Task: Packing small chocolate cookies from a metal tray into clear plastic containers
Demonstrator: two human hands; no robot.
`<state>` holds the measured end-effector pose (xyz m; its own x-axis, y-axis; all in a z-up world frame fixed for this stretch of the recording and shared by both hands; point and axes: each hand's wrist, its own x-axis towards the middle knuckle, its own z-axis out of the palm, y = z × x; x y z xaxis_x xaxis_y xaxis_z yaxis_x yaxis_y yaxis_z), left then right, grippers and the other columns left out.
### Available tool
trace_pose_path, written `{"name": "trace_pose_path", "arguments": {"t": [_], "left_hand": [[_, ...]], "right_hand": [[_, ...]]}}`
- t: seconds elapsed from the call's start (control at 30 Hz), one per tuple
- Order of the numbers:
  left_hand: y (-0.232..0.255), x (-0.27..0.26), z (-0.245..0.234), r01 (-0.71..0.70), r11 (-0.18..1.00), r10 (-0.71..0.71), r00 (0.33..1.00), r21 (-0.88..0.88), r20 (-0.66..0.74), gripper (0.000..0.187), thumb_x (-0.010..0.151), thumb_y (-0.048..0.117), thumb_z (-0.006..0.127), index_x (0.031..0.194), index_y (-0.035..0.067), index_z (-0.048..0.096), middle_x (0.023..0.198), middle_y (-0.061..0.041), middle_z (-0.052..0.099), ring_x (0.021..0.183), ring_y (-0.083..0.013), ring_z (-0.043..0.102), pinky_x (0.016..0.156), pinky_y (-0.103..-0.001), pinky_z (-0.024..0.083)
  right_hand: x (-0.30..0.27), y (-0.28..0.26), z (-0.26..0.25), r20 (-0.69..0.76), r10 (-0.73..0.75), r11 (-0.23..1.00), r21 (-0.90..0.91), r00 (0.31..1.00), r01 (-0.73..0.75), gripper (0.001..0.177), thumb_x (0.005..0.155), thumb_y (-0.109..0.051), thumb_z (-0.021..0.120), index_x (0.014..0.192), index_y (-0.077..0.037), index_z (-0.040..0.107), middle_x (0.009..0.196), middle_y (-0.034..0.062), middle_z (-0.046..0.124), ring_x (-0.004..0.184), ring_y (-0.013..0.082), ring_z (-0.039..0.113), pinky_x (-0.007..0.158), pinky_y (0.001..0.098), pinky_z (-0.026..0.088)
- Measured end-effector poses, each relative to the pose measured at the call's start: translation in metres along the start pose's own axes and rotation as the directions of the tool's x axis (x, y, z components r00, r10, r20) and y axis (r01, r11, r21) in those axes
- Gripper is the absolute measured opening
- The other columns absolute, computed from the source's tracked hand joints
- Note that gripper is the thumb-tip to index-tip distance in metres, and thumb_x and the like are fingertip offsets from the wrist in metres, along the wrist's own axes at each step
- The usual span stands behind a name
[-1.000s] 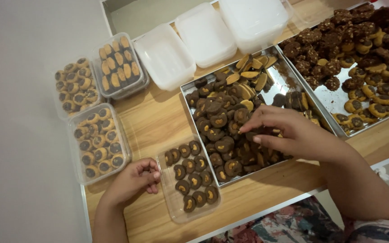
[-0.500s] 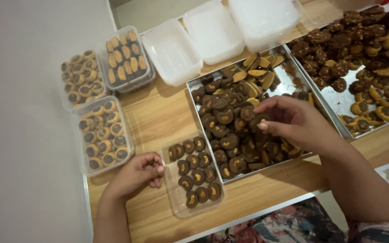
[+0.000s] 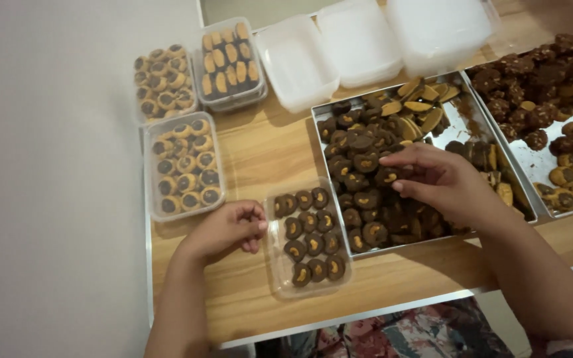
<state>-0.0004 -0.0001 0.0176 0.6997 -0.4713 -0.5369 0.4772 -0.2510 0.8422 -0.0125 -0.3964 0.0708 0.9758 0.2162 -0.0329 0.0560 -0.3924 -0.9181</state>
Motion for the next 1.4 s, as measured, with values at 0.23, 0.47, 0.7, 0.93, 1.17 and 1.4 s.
{"name": "trace_pose_path", "arguments": {"t": [0.23,0.47,0.7,0.93,1.17,1.4], "left_hand": [[-0.018,0.009,-0.003,-0.116,0.993,0.115,0.993,-0.038,-0.02,0.014,0.09,0.005,0.072,0.1,-0.002,0.066,0.073,-0.009,0.063,0.053,-0.0222,0.072,0.047,-0.027,0.061],[-0.015,0.008,0.0,-0.124,0.991,0.122,0.992,-0.059,-0.025,0.016,0.088,0.006,0.073,0.1,-0.002,0.066,0.071,-0.01,0.063,0.052,-0.0221,0.071,0.046,-0.027,0.06],[-0.021,0.012,-0.002,-0.144,0.987,0.143,0.99,-0.071,-0.016,0.015,0.088,0.005,0.073,0.1,0.0,0.066,0.071,-0.009,0.062,0.052,-0.0212,0.07,0.045,-0.026,0.06],[-0.016,0.009,-0.002,-0.158,0.986,0.159,0.987,-0.044,0.006,0.013,0.089,0.005,0.072,0.099,-0.001,0.067,0.072,-0.011,0.063,0.052,-0.0228,0.071,0.045,-0.028,0.061],[-0.016,0.009,-0.003,-0.158,0.986,0.159,0.987,-0.045,0.014,0.013,0.09,0.005,0.07,0.101,-0.002,0.067,0.072,-0.012,0.063,0.053,-0.0234,0.072,0.045,-0.028,0.061],[-0.016,0.009,-0.002,-0.158,0.987,0.159,0.987,-0.034,0.018,0.016,0.09,0.004,0.07,0.103,-0.003,0.066,0.074,-0.013,0.063,0.053,-0.0245,0.072,0.046,-0.03,0.062]], "right_hand": [[0.005,-0.018,0.039,-0.028,0.005,0.971,0.241,1.0,0.002,0.043,0.078,0.013,0.076,0.121,0.008,0.071,0.098,0.0154,0.068,0.083,0.0231,0.069,0.071,0.0369,0.065],[0.018,-0.056,0.092,0.13,-0.012,1.0,0.03,0.991,0.008,0.025,0.08,-0.002,0.08,0.104,-0.002,0.077,0.084,0.0098,0.074,0.075,0.0169,0.068,0.065,0.0318,0.063],[0.044,-0.028,0.139,0.284,0.022,0.958,-0.28,0.959,0.061,0.009,0.081,-0.017,0.079,0.089,-0.016,0.076,0.068,0.0007,0.074,0.062,0.018,0.073,0.055,0.0324,0.059],[0.052,-0.026,0.164,0.289,0.154,0.955,-0.288,0.945,-0.068,0.012,0.079,-0.017,0.076,0.09,-0.013,0.073,0.074,0.0054,0.074,0.064,0.0185,0.072,0.063,0.0322,0.059],[0.057,-0.031,0.172,0.27,0.155,0.912,-0.409,0.95,-0.033,0.016,0.081,-0.023,0.076,0.093,-0.013,0.072,0.08,0.0088,0.076,0.078,0.0291,0.074,0.069,0.0389,0.057],[0.053,-0.04,0.169,0.323,0.087,0.88,-0.469,0.942,0.079,0.018,0.084,-0.025,0.074,0.093,-0.01,0.072,0.088,0.0148,0.076,0.09,0.0386,0.072,0.075,0.0456,0.057]]}}
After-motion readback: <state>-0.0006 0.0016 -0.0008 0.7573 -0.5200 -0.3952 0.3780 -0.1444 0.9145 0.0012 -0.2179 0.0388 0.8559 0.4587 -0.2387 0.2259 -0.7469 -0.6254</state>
